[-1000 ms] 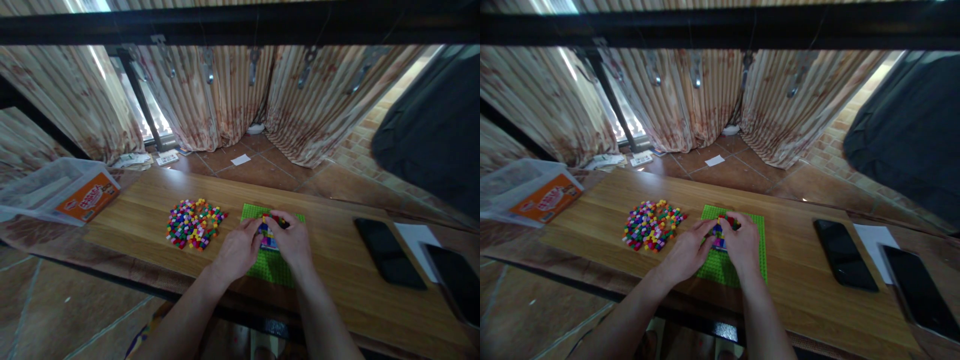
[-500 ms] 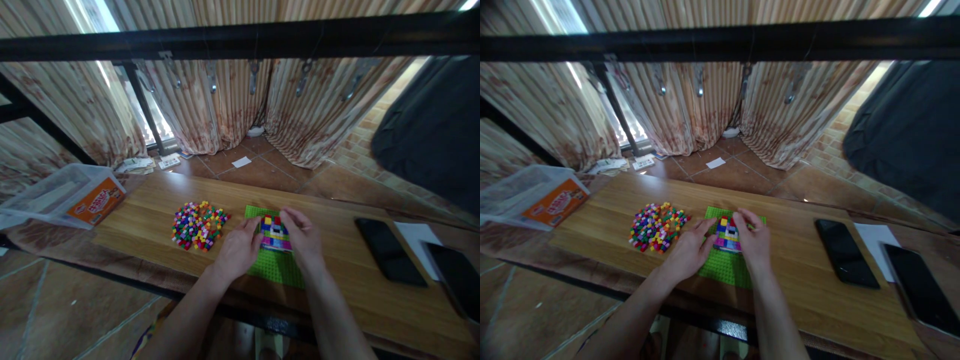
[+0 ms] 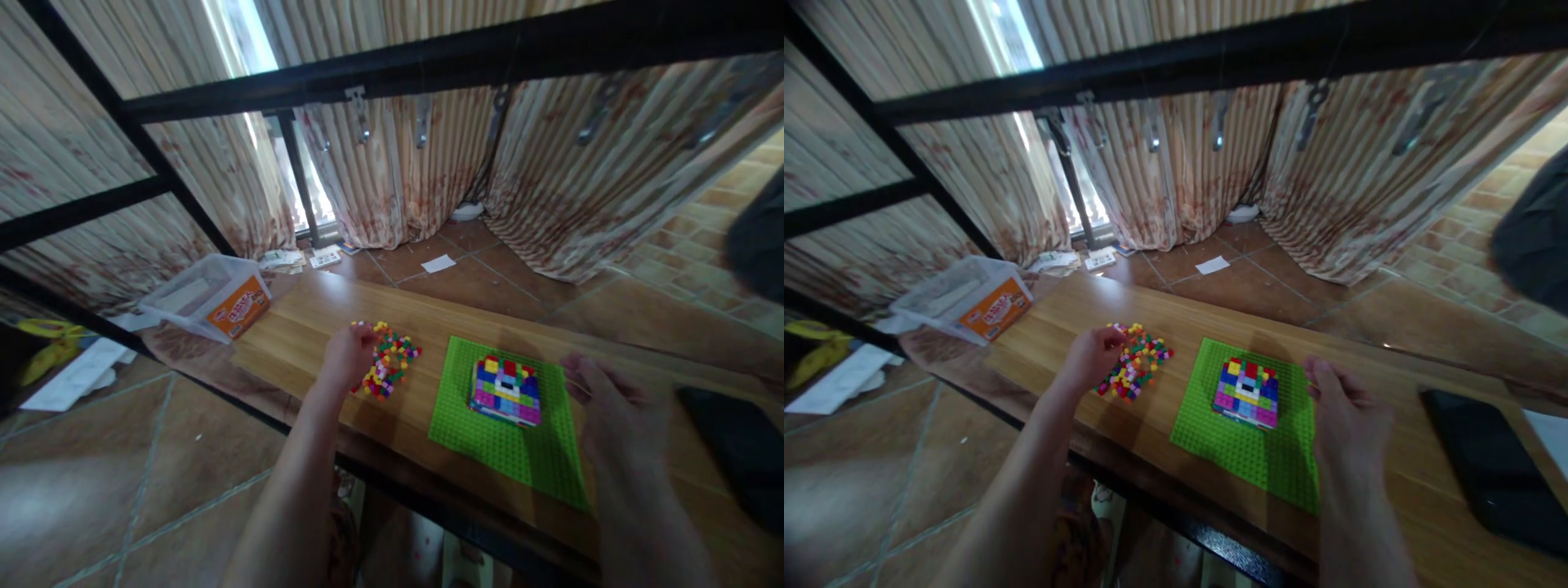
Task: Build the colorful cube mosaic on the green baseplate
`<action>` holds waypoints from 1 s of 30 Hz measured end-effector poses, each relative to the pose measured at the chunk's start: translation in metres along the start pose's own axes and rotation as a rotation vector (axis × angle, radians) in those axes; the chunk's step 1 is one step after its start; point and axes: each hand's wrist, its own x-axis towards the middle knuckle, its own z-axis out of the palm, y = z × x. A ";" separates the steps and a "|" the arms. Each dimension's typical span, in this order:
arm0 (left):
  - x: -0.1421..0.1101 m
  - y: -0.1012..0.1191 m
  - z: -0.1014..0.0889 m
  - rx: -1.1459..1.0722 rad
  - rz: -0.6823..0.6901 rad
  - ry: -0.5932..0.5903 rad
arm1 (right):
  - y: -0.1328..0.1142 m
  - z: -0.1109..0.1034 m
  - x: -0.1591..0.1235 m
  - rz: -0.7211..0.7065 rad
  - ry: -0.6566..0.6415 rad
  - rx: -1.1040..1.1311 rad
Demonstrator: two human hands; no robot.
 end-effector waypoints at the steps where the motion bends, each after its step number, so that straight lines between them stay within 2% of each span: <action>1: 0.000 -0.003 -0.002 0.016 0.004 -0.024 | 0.000 0.001 -0.001 0.008 -0.002 0.001; 7: -0.005 0.000 0.011 0.106 0.045 -0.108 | 0.004 0.004 -0.001 -0.014 -0.047 -0.040; 14: -0.009 0.010 0.027 0.160 0.028 -0.066 | 0.004 0.009 -0.008 -0.078 -0.075 -0.124; 17: -0.010 0.011 0.030 0.167 0.021 -0.082 | 0.003 0.011 -0.010 -0.090 -0.088 -0.141; 23: -0.009 0.011 0.028 0.126 0.084 -0.014 | 0.005 0.010 -0.009 -0.082 -0.110 -0.159; 25: -0.008 0.012 0.027 0.038 0.122 0.016 | 0.002 0.011 -0.011 -0.103 -0.119 -0.151; 27: -0.007 0.015 0.028 -0.147 0.173 0.015 | -0.004 0.013 -0.017 -0.155 -0.153 -0.147; 30: -0.009 0.026 0.033 -0.546 0.246 -0.076 | -0.015 0.018 -0.031 -0.275 -0.279 -0.170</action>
